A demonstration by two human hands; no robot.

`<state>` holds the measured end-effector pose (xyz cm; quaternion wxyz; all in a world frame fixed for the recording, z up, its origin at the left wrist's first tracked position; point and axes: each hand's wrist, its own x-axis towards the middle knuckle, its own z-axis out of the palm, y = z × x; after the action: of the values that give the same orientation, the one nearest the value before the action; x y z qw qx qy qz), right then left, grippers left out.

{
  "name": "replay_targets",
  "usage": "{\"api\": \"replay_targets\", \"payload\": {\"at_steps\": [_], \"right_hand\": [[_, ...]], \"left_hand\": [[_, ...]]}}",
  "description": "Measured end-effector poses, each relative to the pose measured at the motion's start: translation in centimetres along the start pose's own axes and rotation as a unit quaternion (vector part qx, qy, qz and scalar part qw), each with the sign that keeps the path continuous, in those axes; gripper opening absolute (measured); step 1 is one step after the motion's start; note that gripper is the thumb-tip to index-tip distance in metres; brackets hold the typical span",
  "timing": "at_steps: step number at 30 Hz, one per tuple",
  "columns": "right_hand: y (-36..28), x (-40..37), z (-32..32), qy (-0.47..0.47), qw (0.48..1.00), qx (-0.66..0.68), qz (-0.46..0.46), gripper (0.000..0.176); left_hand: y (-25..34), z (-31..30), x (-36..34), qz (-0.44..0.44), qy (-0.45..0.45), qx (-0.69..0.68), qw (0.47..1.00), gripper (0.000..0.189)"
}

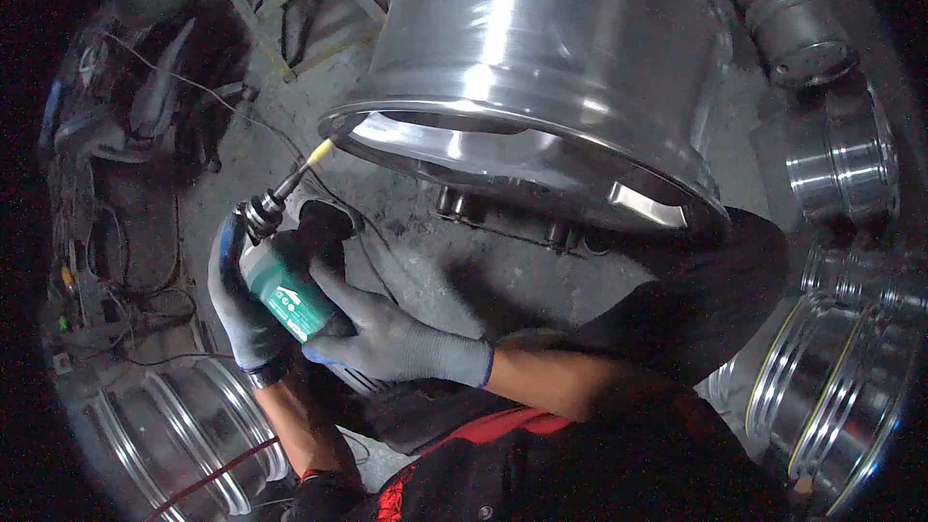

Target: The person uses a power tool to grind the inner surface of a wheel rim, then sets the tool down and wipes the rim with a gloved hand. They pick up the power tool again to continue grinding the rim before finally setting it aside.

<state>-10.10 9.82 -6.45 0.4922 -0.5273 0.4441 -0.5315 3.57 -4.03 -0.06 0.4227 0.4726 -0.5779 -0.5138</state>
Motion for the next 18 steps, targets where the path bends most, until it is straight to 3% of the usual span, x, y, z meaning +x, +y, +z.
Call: {"api": "replay_targets", "payload": {"at_steps": [2, 3, 5, 7, 9, 12, 13, 14, 15, 16, 18], "right_hand": [[0.1, -0.1, 0.0, 0.013, 1.0, -0.014, -0.016, 0.101], [0.1, -0.1, 0.0, 0.024, 0.999, -0.028, -0.033, 0.102], [0.2, -0.3, -0.3, 0.024, 0.998, -0.052, -0.029, 0.102], [0.0, -0.7, -0.8, 0.022, 0.997, -0.076, -0.026, 0.102], [-0.6, -1.0, -1.3, 0.0, 0.999, 0.016, 0.035, 0.101], [-1.4, -1.3, -1.5, 0.014, 0.998, 0.021, 0.05, 0.1], [-1.4, -1.3, -1.3, 0.012, 0.998, 0.021, 0.051, 0.1], [-1.6, -0.9, -1.1, 0.012, 0.999, -0.01, 0.051, 0.1], [-1.3, -1.0, -1.0, 0.013, 0.998, -0.043, 0.049, 0.101], [-0.9, -1.0, -1.0, 0.012, 0.998, -0.042, 0.048, 0.101], [-0.3, -0.9, -0.9, -0.003, 0.999, -0.03, 0.035, 0.102]], "left_hand": [[0.7, 0.1, -0.1, -0.11, -0.013, -0.15, 0.982, 0.025], [0.5, 0.0, 0.1, -0.111, -0.014, -0.151, 0.982, 0.025], [-0.6, -0.3, 0.4, 0.02, -0.044, 0.022, 0.999, 0.028], [-1.5, 0.0, 0.1, 0.018, -0.025, -0.009, 0.999, 0.033], [-2.0, 0.1, 0.2, 0.015, -0.005, -0.038, 0.999, 0.039], [-2.8, 0.1, 0.4, 0.034, -0.045, 0.038, 0.998, 0.049], [-2.9, 0.6, 0.0, 0.189, -0.041, 0.152, 0.969, 0.041], [-2.3, 0.5, 0.1, 0.187, -0.041, 0.153, 0.969, 0.041], [-0.6, 1.3, 0.0, 0.053, -0.032, 0.02, 0.998, 0.035], [0.5, 1.7, -0.1, -0.083, -0.022, -0.113, 0.99, 0.032], [1.0, 2.0, -0.5, -0.092, -0.019, -0.143, 0.985, 0.032]]}}
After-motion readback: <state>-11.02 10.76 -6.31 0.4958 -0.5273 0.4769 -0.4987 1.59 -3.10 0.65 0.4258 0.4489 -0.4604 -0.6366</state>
